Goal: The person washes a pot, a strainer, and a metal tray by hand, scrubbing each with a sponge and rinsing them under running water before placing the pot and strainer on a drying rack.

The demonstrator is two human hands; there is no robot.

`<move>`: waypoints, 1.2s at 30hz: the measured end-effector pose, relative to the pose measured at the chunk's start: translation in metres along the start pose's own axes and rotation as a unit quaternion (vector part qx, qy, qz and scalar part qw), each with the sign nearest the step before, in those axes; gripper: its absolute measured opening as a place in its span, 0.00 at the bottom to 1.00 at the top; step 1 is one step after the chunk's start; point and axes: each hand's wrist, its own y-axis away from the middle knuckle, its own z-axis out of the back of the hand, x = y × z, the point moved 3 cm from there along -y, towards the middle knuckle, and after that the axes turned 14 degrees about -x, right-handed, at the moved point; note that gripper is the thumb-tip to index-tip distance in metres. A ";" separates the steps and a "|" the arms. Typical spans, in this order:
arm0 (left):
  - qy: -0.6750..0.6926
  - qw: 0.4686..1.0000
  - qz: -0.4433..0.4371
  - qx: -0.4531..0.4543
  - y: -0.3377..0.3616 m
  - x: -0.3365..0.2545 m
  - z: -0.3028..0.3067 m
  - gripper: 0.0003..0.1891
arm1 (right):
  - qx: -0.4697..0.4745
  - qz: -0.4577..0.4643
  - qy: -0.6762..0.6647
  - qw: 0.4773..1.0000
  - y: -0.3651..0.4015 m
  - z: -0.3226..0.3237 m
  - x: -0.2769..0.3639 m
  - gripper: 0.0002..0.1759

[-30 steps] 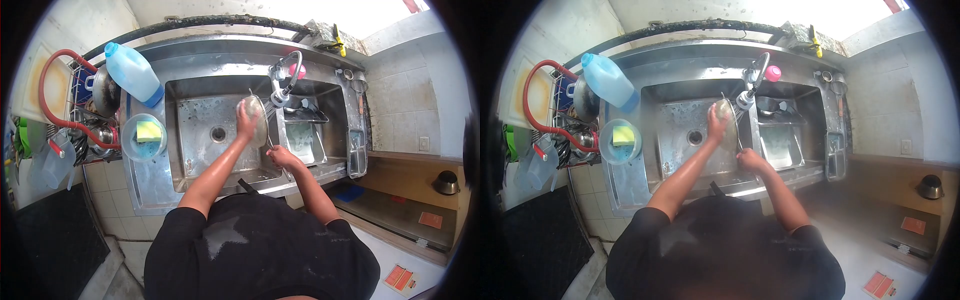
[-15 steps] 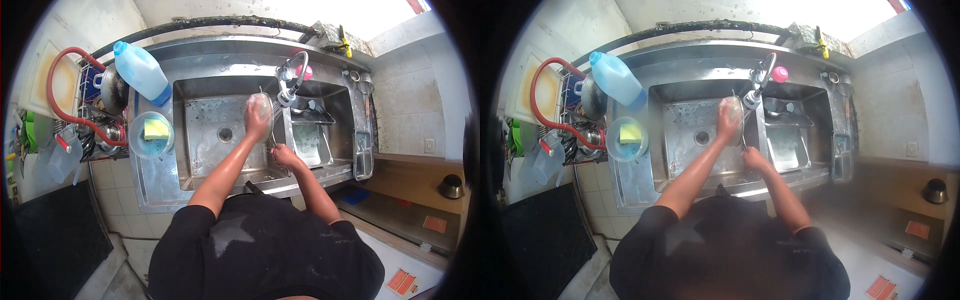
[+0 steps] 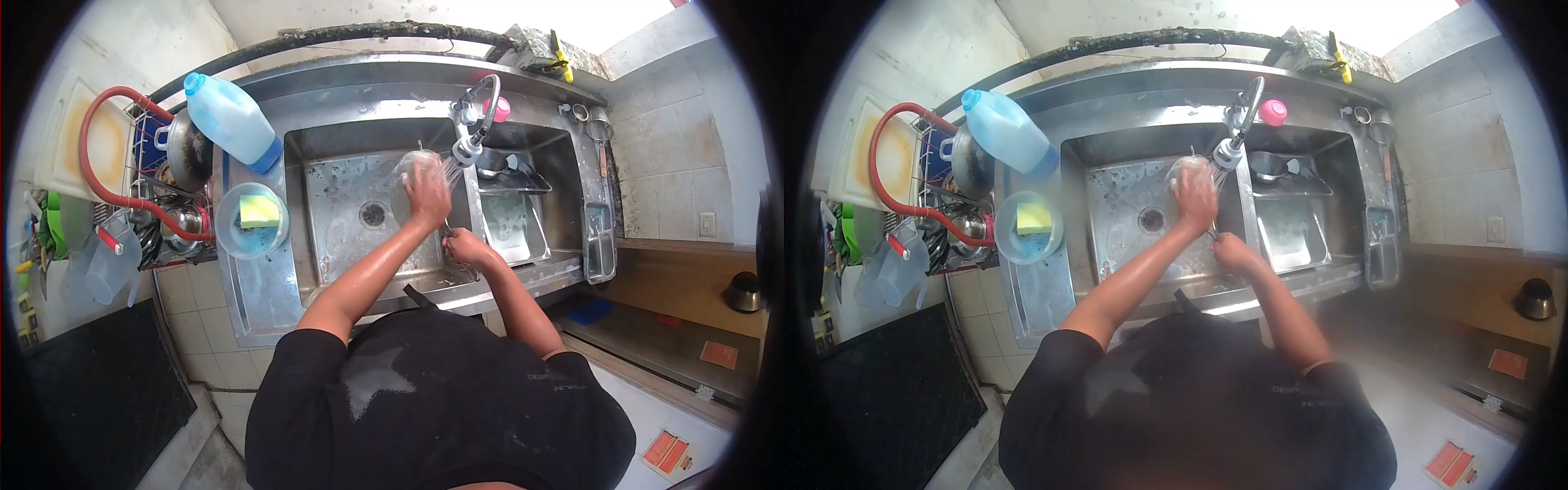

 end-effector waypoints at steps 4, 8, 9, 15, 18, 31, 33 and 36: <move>0.154 0.981 0.061 0.101 -0.040 0.023 0.047 0.26 | -0.075 0.102 0.108 0.986 -0.003 -0.002 0.008 0.14; 0.123 0.983 0.134 -0.027 -0.013 0.026 0.016 0.28 | -0.038 0.020 0.049 0.998 0.001 0.002 0.020 0.11; 0.123 0.983 0.132 -0.029 -0.008 0.026 0.028 0.28 | -0.014 -0.010 -0.017 1.000 -0.009 -0.003 0.007 0.09; 0.265 0.922 0.281 0.005 -0.008 0.043 -0.011 0.30 | 0.028 -0.046 -0.105 0.993 -0.002 0.000 0.000 0.06; 0.126 0.987 0.090 0.037 -0.007 0.006 0.027 0.32 | 0.027 -0.028 -0.092 0.995 0.012 0.005 0.021 0.06; 0.294 0.955 0.039 -0.012 -0.043 0.030 0.027 0.28 | 0.032 -0.071 -0.260 0.963 0.058 0.034 -0.012 0.09; 0.349 0.930 0.115 0.001 -0.031 0.077 -0.024 0.28 | 0.062 -0.087 -0.280 0.954 0.076 0.047 -0.014 0.13; 0.358 0.897 0.228 0.122 -0.011 0.117 -0.059 0.29 | 0.073 -0.113 -0.304 0.943 0.099 0.066 -0.022 0.10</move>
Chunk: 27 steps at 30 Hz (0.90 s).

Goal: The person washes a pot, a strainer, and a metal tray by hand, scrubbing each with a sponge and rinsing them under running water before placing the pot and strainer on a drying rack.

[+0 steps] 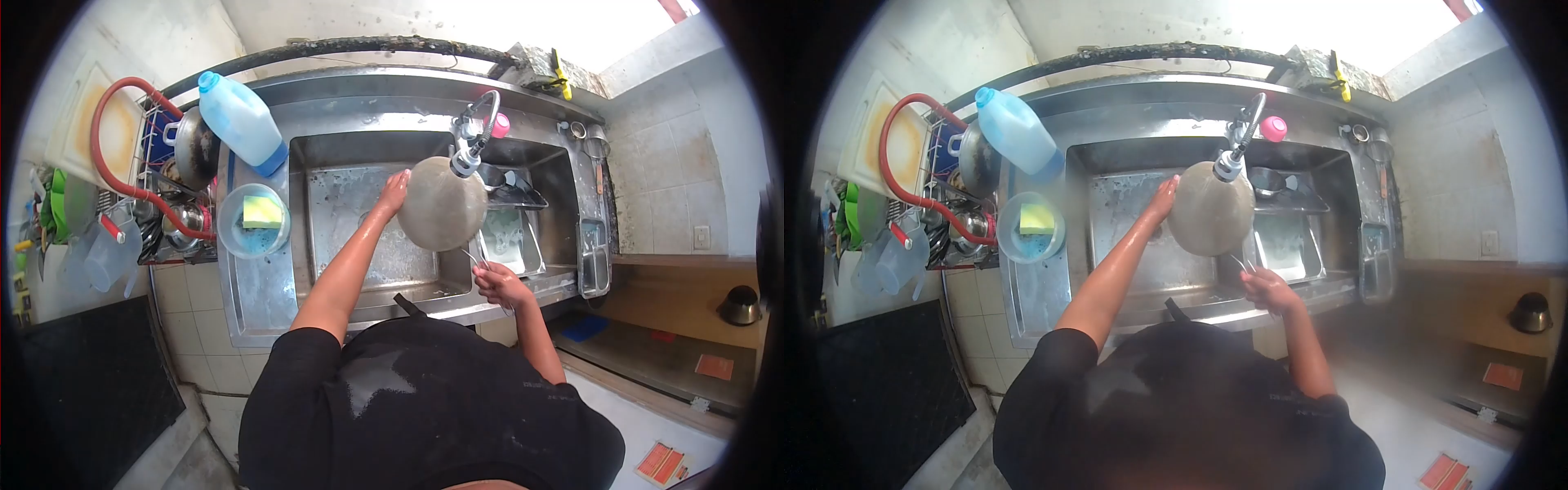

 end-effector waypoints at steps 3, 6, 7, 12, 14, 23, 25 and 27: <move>0.158 0.957 0.217 0.111 0.023 -0.001 0.004 0.30 | 0.055 -0.011 -0.061 0.997 0.012 0.006 -0.011 0.09; 0.375 0.836 0.380 0.126 0.053 -0.058 0.002 0.29 | 0.092 0.000 -0.132 0.987 -0.001 0.005 -0.026 0.08; 0.456 0.794 0.393 0.089 0.058 -0.063 -0.006 0.28 | 0.081 0.002 -0.142 0.987 -0.004 -0.004 -0.024 0.08; 0.591 0.695 0.409 -0.003 0.055 -0.070 -0.017 0.28 | 0.017 0.044 -0.145 0.988 -0.056 -0.036 -0.020 0.10; 0.551 0.719 0.419 -0.067 0.042 -0.071 -0.001 0.27 | 0.011 0.089 -0.088 0.992 -0.084 -0.041 -0.019 0.13; 0.626 0.727 0.247 -0.138 -0.024 -0.121 0.075 0.26 | 0.103 0.197 -0.082 0.972 -0.163 -0.071 0.042 0.11; 0.641 0.719 0.232 -0.133 -0.029 -0.140 0.086 0.26 | 0.116 0.206 -0.077 0.969 -0.168 -0.070 0.056 0.12; 0.657 0.710 0.217 -0.128 -0.036 -0.142 0.091 0.25 | 0.130 0.205 -0.111 0.964 -0.169 -0.069 0.070 0.08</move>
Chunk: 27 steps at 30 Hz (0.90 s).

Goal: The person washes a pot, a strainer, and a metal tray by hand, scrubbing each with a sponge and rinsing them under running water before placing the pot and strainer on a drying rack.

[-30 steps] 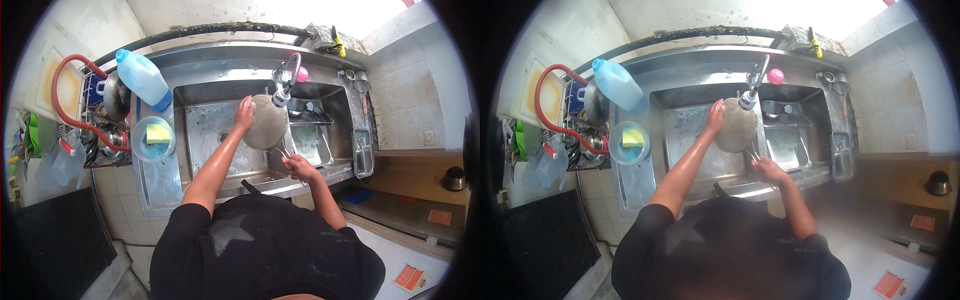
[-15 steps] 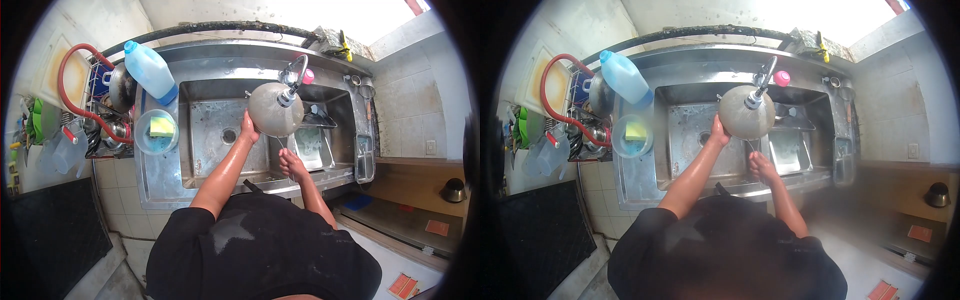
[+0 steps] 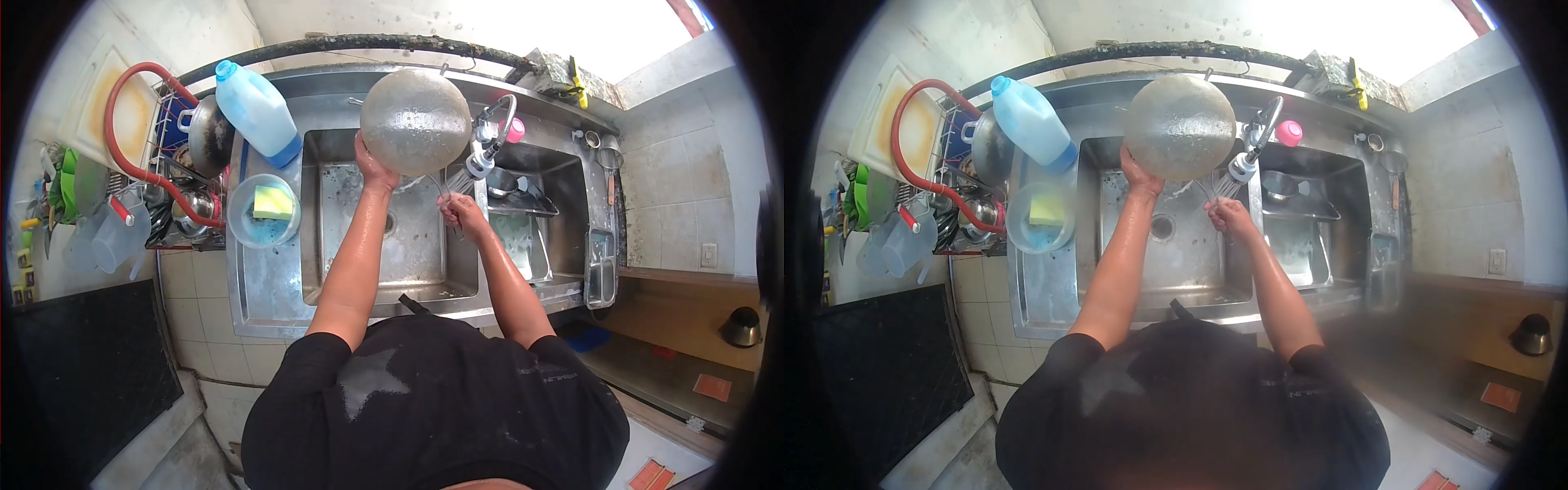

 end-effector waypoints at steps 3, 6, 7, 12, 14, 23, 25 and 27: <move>-0.010 0.997 -0.059 0.046 -0.014 -0.005 0.000 0.25 | -0.003 0.006 0.037 0.999 -0.008 -0.003 0.009 0.14; -0.003 0.994 -0.067 0.085 -0.017 -0.008 -0.004 0.25 | 0.011 0.001 0.027 1.000 -0.016 -0.008 0.015 0.14; -0.011 0.994 -0.059 0.087 -0.014 -0.007 -0.006 0.26 | 0.011 0.005 0.022 1.000 -0.019 -0.012 0.018 0.14; -0.021 0.999 0.008 0.042 0.004 0.008 0.006 0.27 | -0.041 0.024 0.044 0.998 -0.027 -0.030 0.026 0.12; -0.012 0.999 0.043 0.001 0.014 0.016 0.017 0.28 | -0.033 0.026 0.051 0.998 -0.027 -0.029 0.020 0.11; -0.320 0.924 0.034 -0.208 -0.020 0.063 0.168 0.30 | -0.160 0.009 0.134 0.978 0.051 0.013 -0.038 0.16; -0.458 0.845 -0.119 -0.250 -0.002 0.075 0.149 0.31 | -0.157 0.052 0.206 0.964 0.072 0.019 -0.048 0.22; -0.588 0.716 -0.334 -0.175 0.034 0.079 0.098 0.29 | -0.152 0.098 0.276 0.944 0.087 0.025 -0.061 0.27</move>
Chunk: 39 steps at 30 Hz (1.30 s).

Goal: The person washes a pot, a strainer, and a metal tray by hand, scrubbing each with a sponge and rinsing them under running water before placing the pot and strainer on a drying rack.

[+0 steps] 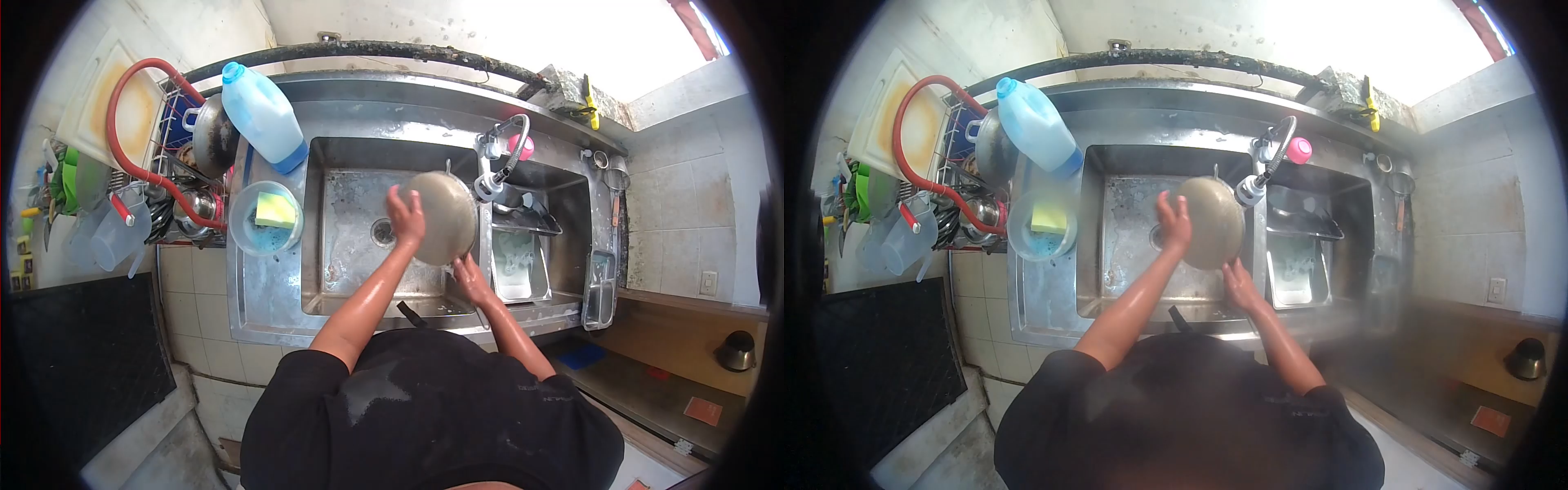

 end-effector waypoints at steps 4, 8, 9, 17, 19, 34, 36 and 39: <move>0.010 0.975 -0.150 0.161 0.020 -0.042 -0.025 0.29 | -0.010 0.033 0.216 0.976 0.022 0.010 0.019 0.35; 0.160 0.920 0.114 0.339 -0.023 -0.003 -0.074 0.36 | -0.026 -0.017 0.327 0.944 0.040 0.031 0.041 0.30; 0.220 0.852 0.266 0.393 -0.029 0.007 -0.074 0.38 | -0.018 0.016 0.365 0.931 0.044 0.038 0.047 0.28; 0.268 0.646 0.398 0.593 -0.017 -0.013 -0.004 0.35 | -0.090 0.223 0.448 0.861 0.047 0.087 0.086 0.21; 0.124 0.711 0.321 0.613 -0.012 -0.024 0.010 0.26 | -0.106 0.250 0.460 0.845 0.049 0.097 0.098 0.20; 0.461 0.635 0.453 0.423 0.025 -0.020 -0.011 0.33 | -0.237 0.178 0.376 0.878 0.026 0.085 0.110 0.16; 0.528 0.530 0.529 0.400 0.035 -0.036 -0.010 0.33 | -0.220 0.189 0.349 0.891 0.026 0.061 0.105 0.15; 0.589 0.591 0.386 0.392 0.038 -0.054 -0.023 0.37 | -0.201 0.210 0.288 0.912 0.028 0.051 0.100 0.11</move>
